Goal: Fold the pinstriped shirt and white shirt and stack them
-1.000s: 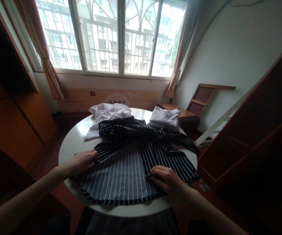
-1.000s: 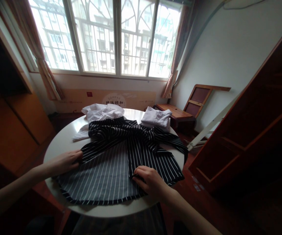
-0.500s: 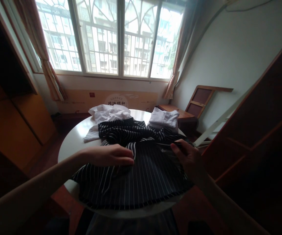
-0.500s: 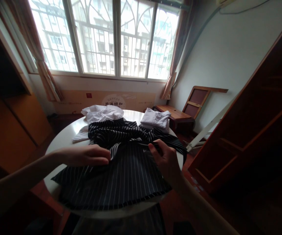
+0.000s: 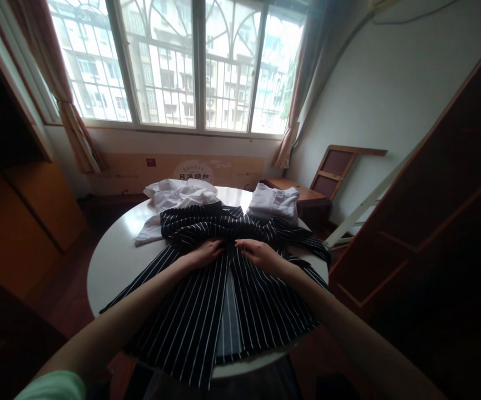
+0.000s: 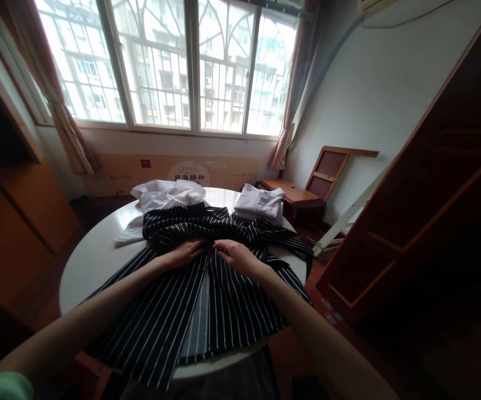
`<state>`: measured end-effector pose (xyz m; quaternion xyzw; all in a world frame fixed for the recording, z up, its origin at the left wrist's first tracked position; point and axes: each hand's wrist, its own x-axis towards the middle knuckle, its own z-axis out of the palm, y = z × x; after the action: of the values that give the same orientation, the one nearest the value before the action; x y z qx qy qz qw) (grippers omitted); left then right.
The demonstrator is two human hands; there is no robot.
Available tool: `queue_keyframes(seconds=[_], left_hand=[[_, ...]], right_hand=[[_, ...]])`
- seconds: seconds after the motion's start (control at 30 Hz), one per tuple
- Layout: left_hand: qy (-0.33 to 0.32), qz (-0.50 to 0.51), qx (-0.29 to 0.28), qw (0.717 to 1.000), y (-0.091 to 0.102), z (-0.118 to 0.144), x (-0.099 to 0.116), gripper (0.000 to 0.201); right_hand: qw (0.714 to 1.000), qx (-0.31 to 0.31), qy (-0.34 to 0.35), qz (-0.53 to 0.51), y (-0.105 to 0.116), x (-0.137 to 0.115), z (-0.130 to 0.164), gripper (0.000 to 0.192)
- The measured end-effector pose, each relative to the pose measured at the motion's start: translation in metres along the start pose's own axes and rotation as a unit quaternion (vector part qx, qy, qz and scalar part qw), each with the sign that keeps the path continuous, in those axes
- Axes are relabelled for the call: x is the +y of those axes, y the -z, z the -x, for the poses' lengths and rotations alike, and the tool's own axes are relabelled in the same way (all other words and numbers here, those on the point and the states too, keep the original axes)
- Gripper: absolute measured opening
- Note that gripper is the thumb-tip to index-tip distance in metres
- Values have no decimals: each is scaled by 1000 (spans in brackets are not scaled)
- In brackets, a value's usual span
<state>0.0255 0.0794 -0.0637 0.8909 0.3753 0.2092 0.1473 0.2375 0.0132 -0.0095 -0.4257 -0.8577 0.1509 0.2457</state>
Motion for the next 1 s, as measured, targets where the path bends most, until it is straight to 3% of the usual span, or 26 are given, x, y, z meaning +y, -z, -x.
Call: queue_keyframes(seconds=[0.07,0.13,0.27,0.37,0.47,0.63,0.87,1.0], left_hand=[[11,0,27,1000,-8,-2,-9,36],[16,10,44,999,-9,-5,-12,35],[48,36,46,997,-1,-13,-2,27],[98,22,93,991,1,-19,12,25],[96,23,138,985,-6,-21,16,14],[73,95,126,985,-17,-17,4,13],[61,132,154,977,-14,-15,6,7],[51,131,190,972,-8,-12,16,7]], right_hand=[[997,-45,-14,53,-12,10,-8,27],[989,-61,-70,112,-14,15,-12,23],[958,-32,-199,206,-9,12,-19,23],[951,15,-202,233,-13,1,-31,22],[951,10,-219,218,-27,-6,-44,23],[944,-60,-249,206,-42,-5,-52,36],[953,0,-266,143,-42,7,-48,14],[958,45,-282,15,-43,20,-49,8]])
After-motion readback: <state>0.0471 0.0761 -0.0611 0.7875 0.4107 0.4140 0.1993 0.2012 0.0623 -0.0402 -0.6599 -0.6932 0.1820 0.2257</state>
